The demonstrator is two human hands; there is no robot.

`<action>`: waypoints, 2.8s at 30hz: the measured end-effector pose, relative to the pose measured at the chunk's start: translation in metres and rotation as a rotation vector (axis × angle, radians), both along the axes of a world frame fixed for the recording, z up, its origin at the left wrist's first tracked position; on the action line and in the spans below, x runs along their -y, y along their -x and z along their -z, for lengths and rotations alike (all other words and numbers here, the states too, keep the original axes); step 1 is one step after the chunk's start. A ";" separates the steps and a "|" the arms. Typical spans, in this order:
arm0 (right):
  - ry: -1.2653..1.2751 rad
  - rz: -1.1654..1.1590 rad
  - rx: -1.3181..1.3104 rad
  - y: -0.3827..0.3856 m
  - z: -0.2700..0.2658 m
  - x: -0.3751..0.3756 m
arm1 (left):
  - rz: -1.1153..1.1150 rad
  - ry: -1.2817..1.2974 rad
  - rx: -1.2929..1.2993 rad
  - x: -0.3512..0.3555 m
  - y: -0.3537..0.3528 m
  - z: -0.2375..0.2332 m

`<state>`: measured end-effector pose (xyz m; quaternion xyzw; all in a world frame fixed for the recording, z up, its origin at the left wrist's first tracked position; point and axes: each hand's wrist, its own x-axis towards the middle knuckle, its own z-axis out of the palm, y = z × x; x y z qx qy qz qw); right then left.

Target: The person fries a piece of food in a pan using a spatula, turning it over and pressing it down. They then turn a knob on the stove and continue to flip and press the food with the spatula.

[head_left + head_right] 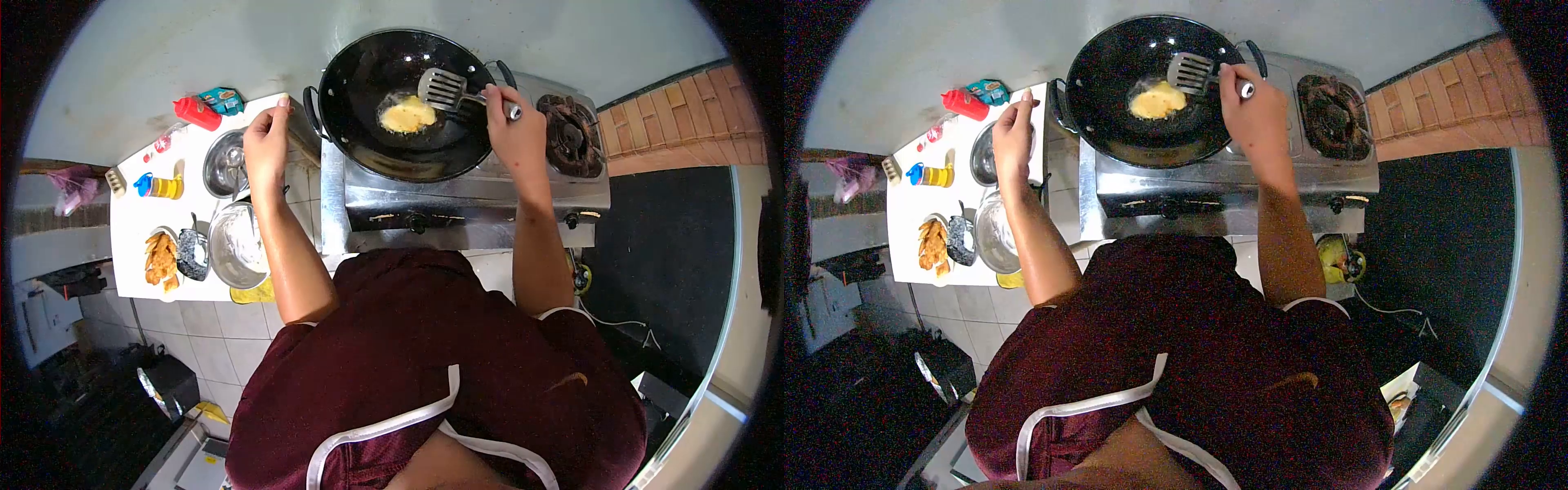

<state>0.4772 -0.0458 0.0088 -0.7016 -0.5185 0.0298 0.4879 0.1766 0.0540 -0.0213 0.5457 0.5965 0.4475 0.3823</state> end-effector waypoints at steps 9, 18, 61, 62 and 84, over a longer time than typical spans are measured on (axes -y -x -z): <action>0.168 0.135 0.012 0.004 -0.007 0.006 | -0.001 0.010 -0.047 0.002 0.000 -0.006; 0.119 0.116 -0.019 0.002 -0.001 0.001 | 0.007 -0.002 -0.058 0.000 0.004 0.000; 0.182 0.178 -0.029 0.003 -0.015 0.000 | 0.026 0.016 0.016 0.005 0.003 0.002; 0.181 0.178 -0.028 0.003 -0.010 -0.002 | 0.022 0.018 -0.001 0.006 0.002 0.001; 0.214 0.116 -0.045 0.011 -0.006 -0.001 | 0.035 0.028 -0.009 0.006 -0.001 0.000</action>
